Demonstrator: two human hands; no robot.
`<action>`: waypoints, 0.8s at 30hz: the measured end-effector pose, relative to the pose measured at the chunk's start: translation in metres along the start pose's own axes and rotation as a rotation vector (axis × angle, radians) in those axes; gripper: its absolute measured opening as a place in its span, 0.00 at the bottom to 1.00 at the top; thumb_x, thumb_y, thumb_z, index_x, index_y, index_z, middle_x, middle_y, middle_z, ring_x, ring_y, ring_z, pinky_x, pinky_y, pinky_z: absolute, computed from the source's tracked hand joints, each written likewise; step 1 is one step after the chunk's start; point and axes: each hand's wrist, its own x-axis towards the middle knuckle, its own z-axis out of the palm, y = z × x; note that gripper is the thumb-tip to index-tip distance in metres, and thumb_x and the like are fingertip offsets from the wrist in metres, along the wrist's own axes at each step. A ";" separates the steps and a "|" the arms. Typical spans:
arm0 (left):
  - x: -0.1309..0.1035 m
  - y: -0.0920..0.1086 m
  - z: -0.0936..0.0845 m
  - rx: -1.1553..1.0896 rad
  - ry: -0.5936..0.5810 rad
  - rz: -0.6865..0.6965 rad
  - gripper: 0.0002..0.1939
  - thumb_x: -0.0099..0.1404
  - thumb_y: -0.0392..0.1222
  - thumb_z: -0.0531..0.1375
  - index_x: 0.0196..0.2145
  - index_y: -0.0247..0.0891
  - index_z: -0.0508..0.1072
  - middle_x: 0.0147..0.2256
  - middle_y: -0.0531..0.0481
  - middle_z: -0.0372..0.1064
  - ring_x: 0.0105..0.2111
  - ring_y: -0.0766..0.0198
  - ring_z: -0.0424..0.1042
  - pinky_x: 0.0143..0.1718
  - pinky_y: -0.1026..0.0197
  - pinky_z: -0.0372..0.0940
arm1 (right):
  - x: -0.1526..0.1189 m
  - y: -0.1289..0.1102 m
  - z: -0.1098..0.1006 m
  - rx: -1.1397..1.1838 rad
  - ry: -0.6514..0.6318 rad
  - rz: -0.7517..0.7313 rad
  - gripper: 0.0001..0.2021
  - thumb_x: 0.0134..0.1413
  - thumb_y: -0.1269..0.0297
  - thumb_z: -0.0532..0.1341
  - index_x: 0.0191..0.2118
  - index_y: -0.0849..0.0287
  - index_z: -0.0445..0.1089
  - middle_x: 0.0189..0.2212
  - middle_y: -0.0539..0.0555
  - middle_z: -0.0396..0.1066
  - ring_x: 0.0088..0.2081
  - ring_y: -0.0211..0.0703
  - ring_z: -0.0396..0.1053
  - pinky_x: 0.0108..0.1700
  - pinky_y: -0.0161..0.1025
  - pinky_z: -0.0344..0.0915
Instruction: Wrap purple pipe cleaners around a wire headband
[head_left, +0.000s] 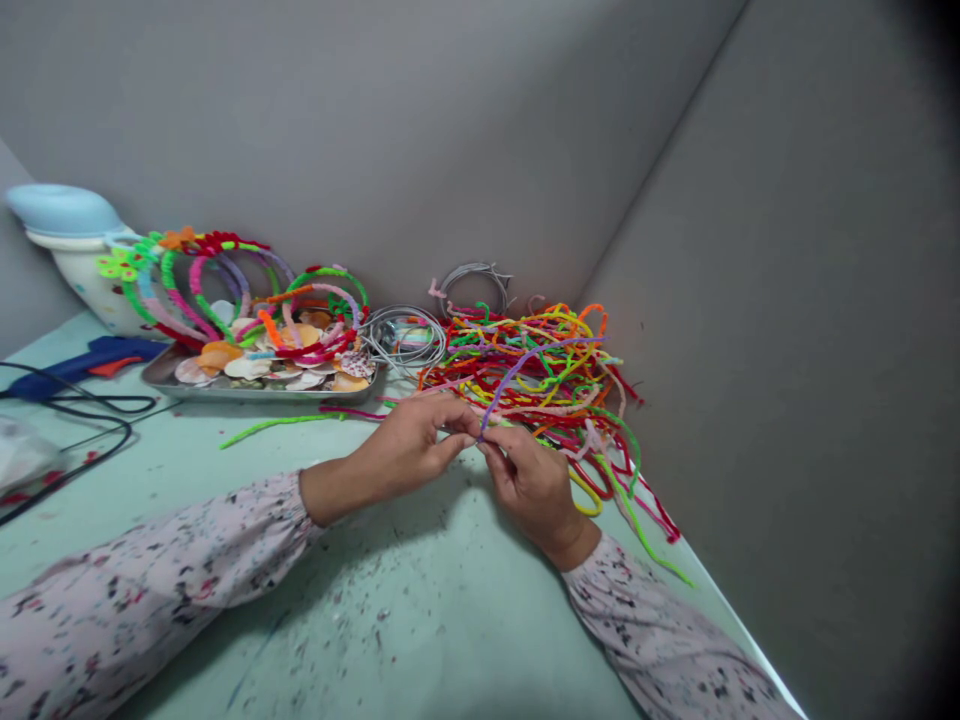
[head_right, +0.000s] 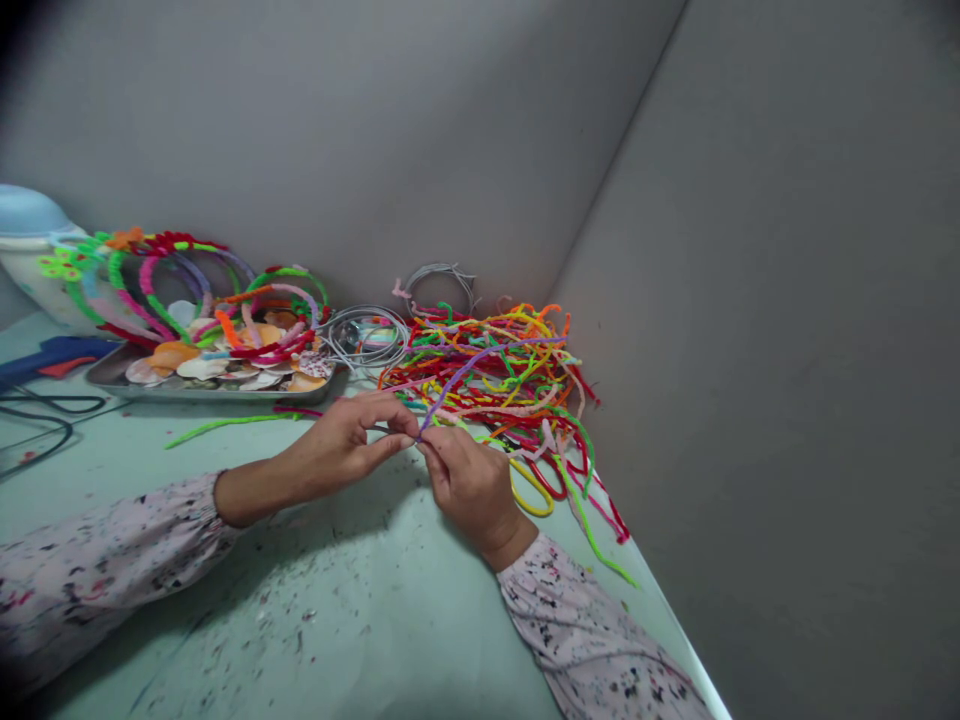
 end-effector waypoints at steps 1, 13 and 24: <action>0.000 0.000 0.000 0.011 0.001 0.007 0.06 0.60 0.31 0.58 0.32 0.38 0.73 0.32 0.52 0.73 0.35 0.64 0.69 0.42 0.59 0.61 | 0.000 0.000 0.000 0.000 -0.001 0.001 0.09 0.60 0.70 0.57 0.46 0.57 0.66 0.36 0.54 0.75 0.36 0.39 0.73 0.38 0.35 0.69; -0.002 -0.005 0.002 0.151 0.047 0.135 0.05 0.62 0.31 0.57 0.33 0.36 0.73 0.31 0.50 0.71 0.34 0.63 0.67 0.39 0.60 0.58 | 0.000 -0.001 0.000 0.017 -0.007 0.014 0.07 0.60 0.70 0.57 0.45 0.58 0.66 0.36 0.55 0.74 0.37 0.41 0.73 0.39 0.36 0.69; -0.003 -0.011 0.007 0.280 0.055 0.235 0.05 0.65 0.33 0.55 0.35 0.37 0.71 0.32 0.49 0.69 0.35 0.61 0.64 0.37 0.58 0.55 | 0.003 -0.003 0.001 0.166 -0.042 0.085 0.08 0.61 0.71 0.55 0.45 0.56 0.65 0.39 0.55 0.72 0.42 0.43 0.70 0.44 0.39 0.68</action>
